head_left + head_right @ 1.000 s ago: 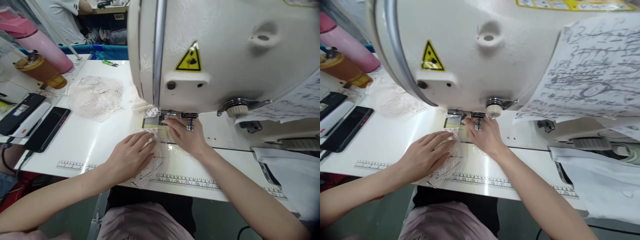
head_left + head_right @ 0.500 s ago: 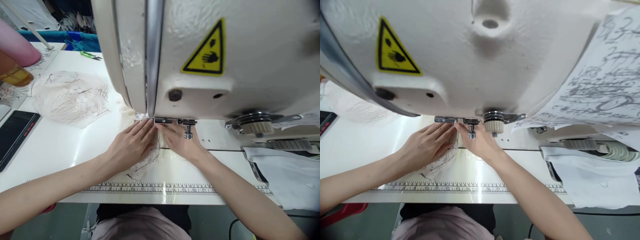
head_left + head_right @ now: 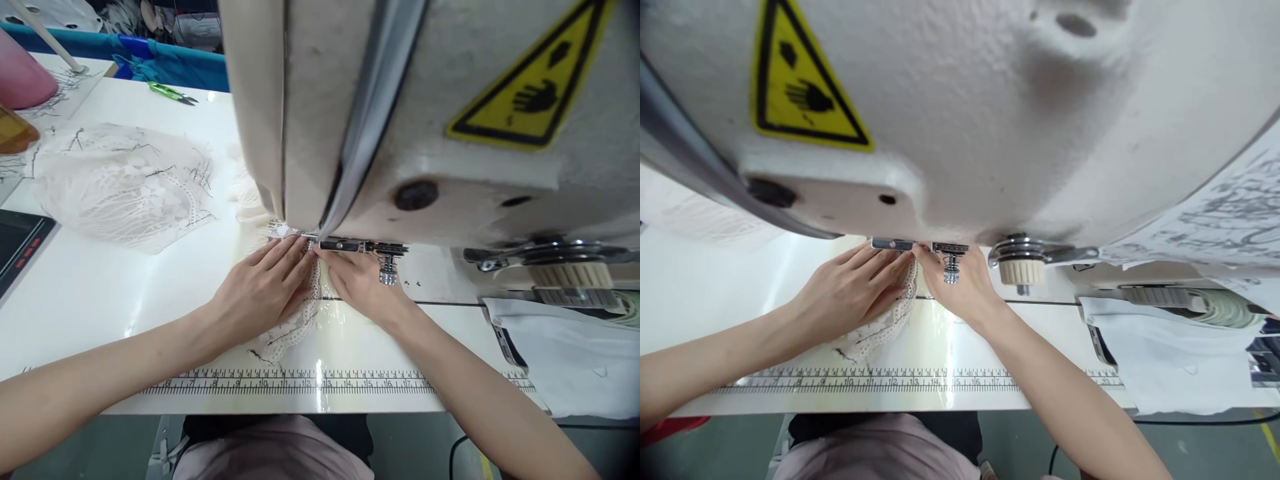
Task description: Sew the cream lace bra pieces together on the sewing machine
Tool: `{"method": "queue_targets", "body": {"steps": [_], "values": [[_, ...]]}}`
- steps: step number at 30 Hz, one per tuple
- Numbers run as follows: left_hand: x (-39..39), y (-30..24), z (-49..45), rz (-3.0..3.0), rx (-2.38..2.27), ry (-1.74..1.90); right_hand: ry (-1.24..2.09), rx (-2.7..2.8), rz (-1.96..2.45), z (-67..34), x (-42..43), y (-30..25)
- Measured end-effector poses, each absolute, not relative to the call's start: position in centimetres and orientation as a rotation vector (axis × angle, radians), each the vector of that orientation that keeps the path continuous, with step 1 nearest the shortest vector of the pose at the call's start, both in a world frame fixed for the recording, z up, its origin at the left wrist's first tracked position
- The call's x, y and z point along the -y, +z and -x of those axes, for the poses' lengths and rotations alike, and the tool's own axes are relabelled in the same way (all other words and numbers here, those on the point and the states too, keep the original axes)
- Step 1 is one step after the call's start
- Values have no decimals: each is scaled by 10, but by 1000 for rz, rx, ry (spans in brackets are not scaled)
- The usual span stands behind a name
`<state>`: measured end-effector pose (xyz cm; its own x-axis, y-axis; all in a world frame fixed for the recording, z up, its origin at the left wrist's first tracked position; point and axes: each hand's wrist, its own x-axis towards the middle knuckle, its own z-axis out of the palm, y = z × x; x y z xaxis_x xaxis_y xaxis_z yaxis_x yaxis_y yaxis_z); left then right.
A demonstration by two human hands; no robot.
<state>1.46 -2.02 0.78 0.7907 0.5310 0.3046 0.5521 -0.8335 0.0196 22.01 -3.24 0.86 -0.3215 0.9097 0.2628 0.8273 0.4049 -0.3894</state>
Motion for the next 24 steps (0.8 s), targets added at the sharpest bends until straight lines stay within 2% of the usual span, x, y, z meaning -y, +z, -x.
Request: {"method": "queue_targets", "body": {"steps": [11,19,22,24], "values": [[20,10,-16,2890,880,-406,155,2209,1516,-218,36,11],[18,14,-16,2825,843,-432,-138,2272,1451,-222,38,7],[23,28,-10,2804,678,-515,-269,2332,1352,-225,40,10],[31,37,-1,2825,401,-567,-329,2405,1170,-227,39,11]]}}
